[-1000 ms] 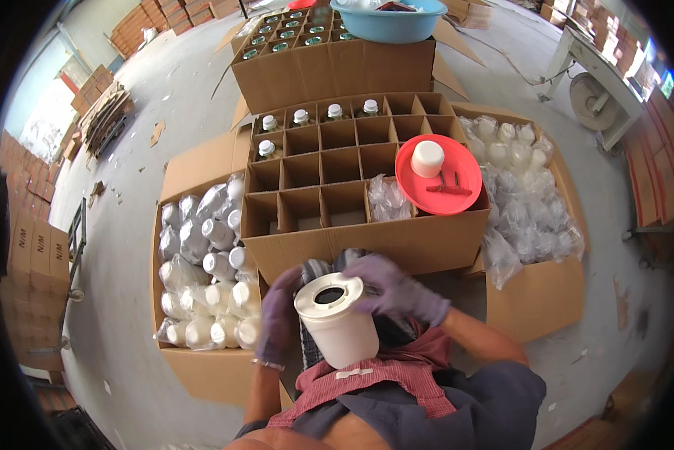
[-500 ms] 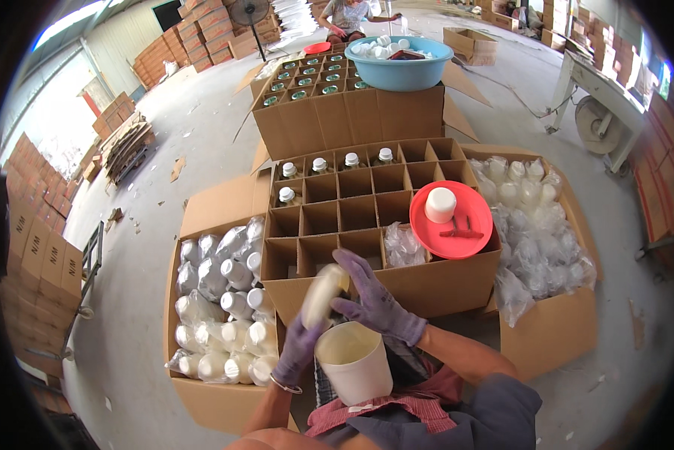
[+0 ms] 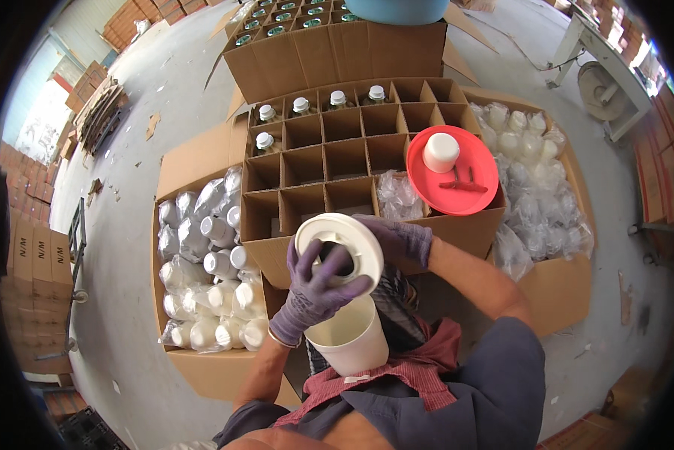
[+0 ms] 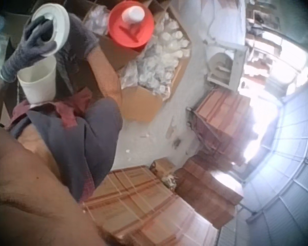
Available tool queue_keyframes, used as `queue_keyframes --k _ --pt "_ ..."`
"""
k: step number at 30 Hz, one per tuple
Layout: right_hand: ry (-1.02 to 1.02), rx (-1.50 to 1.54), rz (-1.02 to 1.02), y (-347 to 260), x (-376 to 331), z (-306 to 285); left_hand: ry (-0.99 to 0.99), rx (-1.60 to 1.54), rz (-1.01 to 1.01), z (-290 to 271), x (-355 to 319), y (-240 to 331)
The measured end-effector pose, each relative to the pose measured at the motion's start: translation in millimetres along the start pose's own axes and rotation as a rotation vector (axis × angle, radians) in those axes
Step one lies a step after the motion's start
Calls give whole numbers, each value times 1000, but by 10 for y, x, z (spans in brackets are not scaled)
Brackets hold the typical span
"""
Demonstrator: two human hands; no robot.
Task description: The person assembles and packs plastic bottles by inserting a inner components, placing them into a larger container, and then organizing the containers into a cardboard box.
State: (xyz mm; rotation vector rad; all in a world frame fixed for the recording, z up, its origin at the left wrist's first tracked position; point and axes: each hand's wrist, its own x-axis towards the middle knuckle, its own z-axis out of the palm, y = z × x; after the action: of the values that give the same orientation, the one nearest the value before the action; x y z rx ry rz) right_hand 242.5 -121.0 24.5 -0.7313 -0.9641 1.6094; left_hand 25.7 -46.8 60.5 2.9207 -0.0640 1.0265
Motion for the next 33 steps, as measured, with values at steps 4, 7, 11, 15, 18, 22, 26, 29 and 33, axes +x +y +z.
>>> queue_keyframes --k 4,7,11,15,18,22,26,29,33 --pt "149 -152 136 26 413 -371 -120 -10 -90 29 76 -134" --pt "530 -1441 -58 -616 642 -405 -165 -420 -408 134 139 -141" --pt "544 -1965 434 -693 803 -989 -210 -711 -116 422 -92 -348" --pt "567 -1933 549 -1101 1172 -1517 -363 -911 -356 489 -81 -422" --pt "776 -1952 428 -1371 1428 -2373 -485 -957 -524 462 122 -404" --pt "906 -1854 519 -1185 1635 -3200 -505 -1052 -517 574 118 -486" --pt "877 -1742 664 -1128 1774 -3230 -349 -926 -256 544 122 -522" --pt "946 -1786 523 -1382 1813 -2898 -258 -806 -80 570 35 -588" --pt "1058 -1825 -99 -2058 1331 -2204 -260 -721 -77 532 15 -515"
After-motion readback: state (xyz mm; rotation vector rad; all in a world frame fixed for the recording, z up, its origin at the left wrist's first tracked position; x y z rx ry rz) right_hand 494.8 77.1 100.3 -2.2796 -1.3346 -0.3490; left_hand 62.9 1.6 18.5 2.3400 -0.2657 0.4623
